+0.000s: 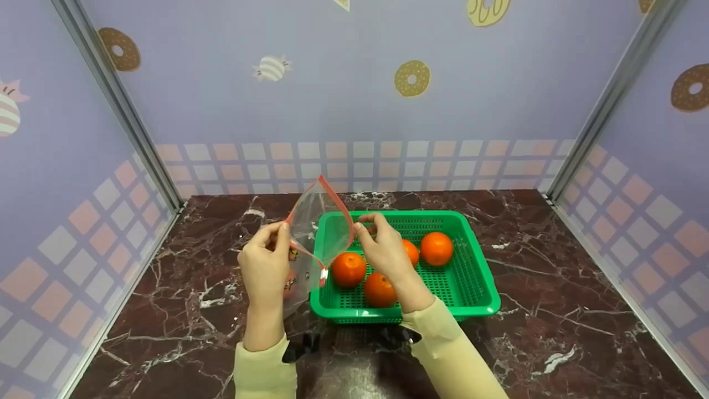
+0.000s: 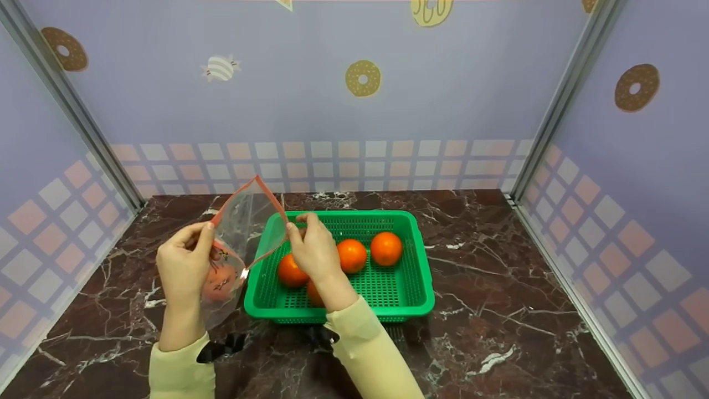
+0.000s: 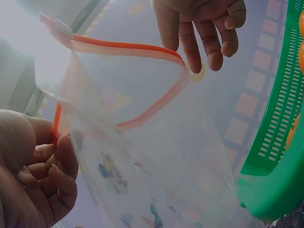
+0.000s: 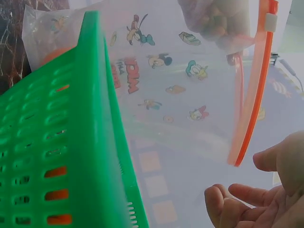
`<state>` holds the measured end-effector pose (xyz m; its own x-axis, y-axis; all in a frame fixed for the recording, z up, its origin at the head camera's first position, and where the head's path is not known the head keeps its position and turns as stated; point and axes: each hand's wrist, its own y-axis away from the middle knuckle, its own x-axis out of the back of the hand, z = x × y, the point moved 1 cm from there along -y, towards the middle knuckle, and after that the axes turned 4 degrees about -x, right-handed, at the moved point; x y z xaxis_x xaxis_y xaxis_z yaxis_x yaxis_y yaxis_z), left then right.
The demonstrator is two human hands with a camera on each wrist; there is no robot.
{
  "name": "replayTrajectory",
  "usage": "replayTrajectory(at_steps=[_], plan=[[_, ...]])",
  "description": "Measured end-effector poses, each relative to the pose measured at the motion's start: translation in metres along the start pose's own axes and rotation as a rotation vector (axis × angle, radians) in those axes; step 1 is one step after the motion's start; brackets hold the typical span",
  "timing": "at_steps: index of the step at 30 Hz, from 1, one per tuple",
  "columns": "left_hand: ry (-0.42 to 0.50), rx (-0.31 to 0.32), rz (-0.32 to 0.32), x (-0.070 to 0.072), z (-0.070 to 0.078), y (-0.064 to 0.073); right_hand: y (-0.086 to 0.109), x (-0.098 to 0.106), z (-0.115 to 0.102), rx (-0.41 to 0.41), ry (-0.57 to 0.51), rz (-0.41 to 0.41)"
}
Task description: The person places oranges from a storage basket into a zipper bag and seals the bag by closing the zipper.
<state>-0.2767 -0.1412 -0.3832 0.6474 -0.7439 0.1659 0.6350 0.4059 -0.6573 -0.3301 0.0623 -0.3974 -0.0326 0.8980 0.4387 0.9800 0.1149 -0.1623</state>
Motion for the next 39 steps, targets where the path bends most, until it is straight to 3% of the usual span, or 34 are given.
replayTrajectory(at_steps=[7,18,39], plan=[[0.003,0.003,-0.001,0.000,0.000,0.000,0.002,0.007,0.010,-0.057,0.020,0.020],[-0.023,0.020,0.000,0.000,0.001,0.000,0.005,0.012,0.023,-0.073,0.118,0.035],[-0.017,0.023,-0.015,0.000,0.000,0.000,0.005,0.007,0.033,-0.189,0.334,-0.112]])
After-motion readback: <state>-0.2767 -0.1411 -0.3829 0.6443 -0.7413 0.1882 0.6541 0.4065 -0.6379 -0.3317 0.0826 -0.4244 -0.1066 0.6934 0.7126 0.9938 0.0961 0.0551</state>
